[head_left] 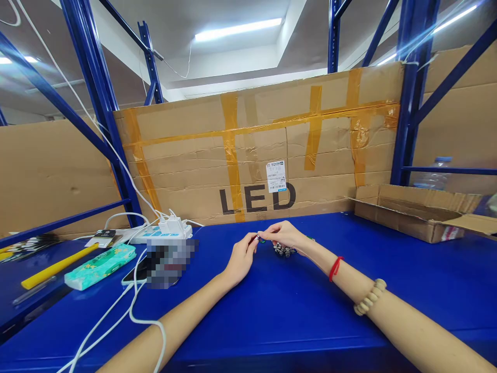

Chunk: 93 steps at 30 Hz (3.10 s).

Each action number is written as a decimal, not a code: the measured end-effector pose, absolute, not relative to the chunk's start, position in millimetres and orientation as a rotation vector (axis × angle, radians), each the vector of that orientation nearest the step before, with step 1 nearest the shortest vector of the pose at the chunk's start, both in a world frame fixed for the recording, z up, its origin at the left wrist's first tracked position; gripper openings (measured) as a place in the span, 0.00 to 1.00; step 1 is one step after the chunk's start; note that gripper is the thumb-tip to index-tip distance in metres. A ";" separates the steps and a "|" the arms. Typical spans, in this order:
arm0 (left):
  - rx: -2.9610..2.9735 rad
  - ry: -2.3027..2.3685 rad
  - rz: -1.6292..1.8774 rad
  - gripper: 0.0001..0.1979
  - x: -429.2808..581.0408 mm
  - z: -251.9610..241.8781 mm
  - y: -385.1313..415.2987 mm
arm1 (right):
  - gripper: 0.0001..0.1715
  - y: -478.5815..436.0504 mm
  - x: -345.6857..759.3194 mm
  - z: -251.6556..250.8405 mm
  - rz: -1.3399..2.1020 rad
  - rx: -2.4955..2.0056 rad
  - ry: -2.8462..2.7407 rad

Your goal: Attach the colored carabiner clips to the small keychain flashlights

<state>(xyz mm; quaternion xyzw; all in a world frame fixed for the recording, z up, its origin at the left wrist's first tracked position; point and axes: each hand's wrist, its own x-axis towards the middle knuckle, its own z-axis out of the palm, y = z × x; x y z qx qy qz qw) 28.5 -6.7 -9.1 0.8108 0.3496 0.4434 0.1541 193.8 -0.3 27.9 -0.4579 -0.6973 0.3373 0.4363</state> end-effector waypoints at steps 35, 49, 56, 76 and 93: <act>2.340 1.030 1.288 0.14 27.0 -10.4 -0.3 | 0.25 -3.8 202.1 32.8 1.015 -1.194 -1.939; 2.200 0.994 1.219 0.09 26.8 -12.5 4.9 | 0.19 7.5 194.5 8.9 0.747 -1.240 -2.156; 2.059 1.007 1.246 0.12 25.2 -12.7 9.2 | 0.17 5.6 188.6 5.4 0.401 -1.280 -2.071; 1.980 1.022 1.292 0.12 24.5 -13.8 11.6 | 0.12 -7.0 177.8 5.8 0.184 -1.362 -1.942; 2.336 1.225 1.291 0.13 19.3 -11.9 6.5 | 0.15 -10.4 175.9 7.9 0.063 -1.343 -1.956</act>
